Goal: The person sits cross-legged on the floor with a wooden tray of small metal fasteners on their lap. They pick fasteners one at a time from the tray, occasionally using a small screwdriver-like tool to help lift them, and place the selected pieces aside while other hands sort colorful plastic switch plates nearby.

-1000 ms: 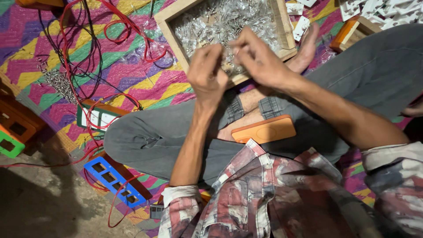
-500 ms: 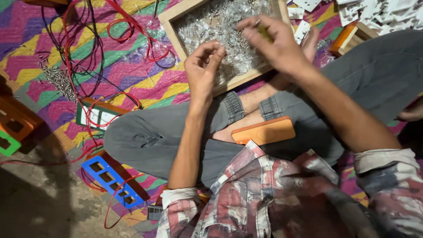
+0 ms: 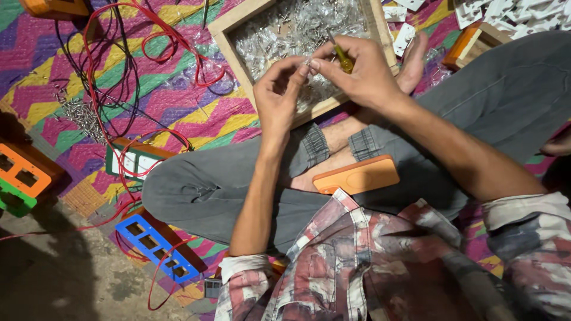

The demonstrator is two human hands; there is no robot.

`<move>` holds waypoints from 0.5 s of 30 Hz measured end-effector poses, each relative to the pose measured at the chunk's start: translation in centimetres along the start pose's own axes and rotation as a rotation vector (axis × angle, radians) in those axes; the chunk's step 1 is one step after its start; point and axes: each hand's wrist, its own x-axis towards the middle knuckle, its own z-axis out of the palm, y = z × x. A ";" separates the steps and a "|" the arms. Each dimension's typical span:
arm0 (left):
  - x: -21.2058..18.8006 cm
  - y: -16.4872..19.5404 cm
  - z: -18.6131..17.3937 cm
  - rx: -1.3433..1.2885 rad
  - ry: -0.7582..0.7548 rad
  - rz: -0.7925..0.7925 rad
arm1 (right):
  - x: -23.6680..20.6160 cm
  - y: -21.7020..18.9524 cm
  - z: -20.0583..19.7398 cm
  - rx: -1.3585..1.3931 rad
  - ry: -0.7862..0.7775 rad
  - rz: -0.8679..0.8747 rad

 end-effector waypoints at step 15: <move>-0.4 1.8 -0.8 0.489 -0.073 0.070 | -0.3 1.0 -2.9 -0.510 0.332 -0.286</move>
